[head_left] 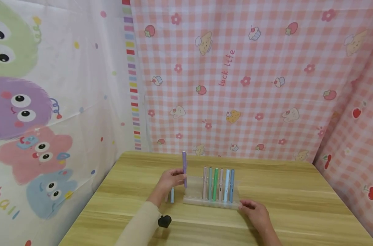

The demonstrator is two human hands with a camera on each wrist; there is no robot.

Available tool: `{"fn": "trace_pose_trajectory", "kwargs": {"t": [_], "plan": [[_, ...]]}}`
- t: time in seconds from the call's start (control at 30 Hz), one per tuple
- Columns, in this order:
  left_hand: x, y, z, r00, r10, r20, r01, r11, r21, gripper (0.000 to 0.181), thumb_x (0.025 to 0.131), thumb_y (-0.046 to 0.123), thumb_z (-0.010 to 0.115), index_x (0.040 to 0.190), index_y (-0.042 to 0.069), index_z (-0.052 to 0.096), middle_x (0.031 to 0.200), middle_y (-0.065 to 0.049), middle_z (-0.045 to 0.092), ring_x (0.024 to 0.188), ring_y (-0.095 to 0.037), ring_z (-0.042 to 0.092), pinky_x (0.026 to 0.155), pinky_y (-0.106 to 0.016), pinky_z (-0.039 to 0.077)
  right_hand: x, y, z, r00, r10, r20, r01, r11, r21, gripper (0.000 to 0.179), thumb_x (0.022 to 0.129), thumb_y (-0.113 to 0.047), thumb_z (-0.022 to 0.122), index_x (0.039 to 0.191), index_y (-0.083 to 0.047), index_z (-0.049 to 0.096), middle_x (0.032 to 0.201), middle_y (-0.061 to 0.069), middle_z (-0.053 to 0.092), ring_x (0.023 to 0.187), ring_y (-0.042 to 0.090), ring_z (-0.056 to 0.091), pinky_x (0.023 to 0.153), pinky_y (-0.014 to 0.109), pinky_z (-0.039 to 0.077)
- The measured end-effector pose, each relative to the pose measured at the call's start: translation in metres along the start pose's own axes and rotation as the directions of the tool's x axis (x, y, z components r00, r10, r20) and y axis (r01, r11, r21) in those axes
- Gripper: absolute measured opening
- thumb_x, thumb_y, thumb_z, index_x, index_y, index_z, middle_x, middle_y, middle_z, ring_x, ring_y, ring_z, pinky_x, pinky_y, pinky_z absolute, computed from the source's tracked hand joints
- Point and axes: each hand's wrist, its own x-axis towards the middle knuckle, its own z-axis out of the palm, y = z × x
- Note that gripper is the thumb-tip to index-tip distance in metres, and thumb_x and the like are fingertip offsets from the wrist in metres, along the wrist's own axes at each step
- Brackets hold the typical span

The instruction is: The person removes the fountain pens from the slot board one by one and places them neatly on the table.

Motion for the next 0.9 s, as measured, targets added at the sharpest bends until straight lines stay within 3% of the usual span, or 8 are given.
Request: {"fn": "trace_pose_trajectory", "kwargs": {"t": [0.27,0.47,0.9], "plan": [[-0.003,-0.003,-0.03,0.995,-0.018,-0.1,0.015,1.0,-0.025,0.026,0.095,0.001,0.064,0.115,-0.014,0.059,0.101,-0.013,0.063,0.094,-0.024,0.063,0.09,-0.046,0.053,-0.002,0.002,0.001,1.0,-0.004,0.002,0.004,1.0,-0.003,0.022,0.088,-0.009,0.074,0.107,0.001,0.072,0.104,0.01,0.071,0.097,0.022,0.062,0.079,0.028,0.047],[-0.007,-0.013,-0.052,0.987,-0.027,-0.157,0.023,0.999,-0.032,0.028,0.096,0.0,0.063,0.119,-0.015,0.057,0.11,-0.023,0.063,0.099,-0.033,0.063,0.089,-0.049,0.053,-0.003,0.001,0.001,1.0,-0.003,0.004,0.003,1.0,0.006,0.023,0.088,-0.01,0.074,0.107,0.002,0.072,0.104,0.01,0.071,0.096,0.021,0.061,0.08,0.029,0.047],[-0.02,-0.026,-0.082,0.96,-0.096,-0.263,0.118,0.991,0.067,0.033,0.094,0.007,0.068,0.122,-0.01,0.061,0.1,-0.015,0.067,0.083,-0.021,0.065,0.069,-0.031,0.055,-0.002,-0.002,0.0,1.0,-0.006,-0.004,0.006,1.0,0.017,0.023,0.088,-0.009,0.074,0.107,0.002,0.072,0.103,0.011,0.071,0.093,0.016,0.061,0.079,0.028,0.047]]}}
